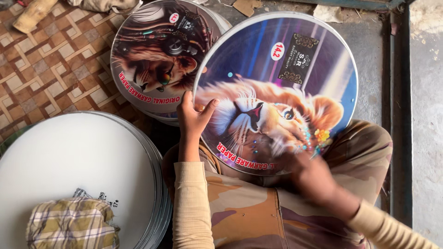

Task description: The person sits on the floor and wipes the surfaces of several round paper trays with a cloth. They handle the trays one at a time, wiping both the printed top and the plain bottom, then stacking them.

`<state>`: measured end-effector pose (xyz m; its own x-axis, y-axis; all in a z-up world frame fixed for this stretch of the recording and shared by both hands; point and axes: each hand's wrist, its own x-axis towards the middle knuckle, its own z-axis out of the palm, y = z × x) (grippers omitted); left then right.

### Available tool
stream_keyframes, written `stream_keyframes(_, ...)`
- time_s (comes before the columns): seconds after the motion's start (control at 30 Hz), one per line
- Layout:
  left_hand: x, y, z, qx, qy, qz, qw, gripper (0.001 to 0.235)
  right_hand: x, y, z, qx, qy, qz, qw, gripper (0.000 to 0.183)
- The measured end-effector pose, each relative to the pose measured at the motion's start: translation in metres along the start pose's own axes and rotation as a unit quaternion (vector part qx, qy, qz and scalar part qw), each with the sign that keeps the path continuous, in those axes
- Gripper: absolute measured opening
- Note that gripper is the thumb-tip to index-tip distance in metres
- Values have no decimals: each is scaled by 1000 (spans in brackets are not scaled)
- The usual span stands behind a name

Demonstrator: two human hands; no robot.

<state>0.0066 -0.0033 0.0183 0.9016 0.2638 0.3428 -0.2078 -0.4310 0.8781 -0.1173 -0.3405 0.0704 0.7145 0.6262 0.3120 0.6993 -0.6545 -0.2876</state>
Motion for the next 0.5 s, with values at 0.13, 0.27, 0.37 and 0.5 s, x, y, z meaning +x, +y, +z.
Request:
stream_keyframes(0.13, -3, 0, 0, 3, 11, 15, 1000, 59, -14, -4, 10, 113, -90, 50, 988, 36)
stream_keyframes(0.27, -5, -2, -5, -3, 14, 28, 999, 56, 9, 58, -17, 4, -93, 81, 992, 37)
stream_keyframes(0.37, -4, 1, -1, 1, 14, 21, 1000, 57, 33, 109, -52, -70, 62, 144, 985, 33)
stream_keyframes(0.5, -6, 6, -5, -20, 11, 16, 1000, 56, 49, 135, -72, -180, 136, 152, 962, 33)
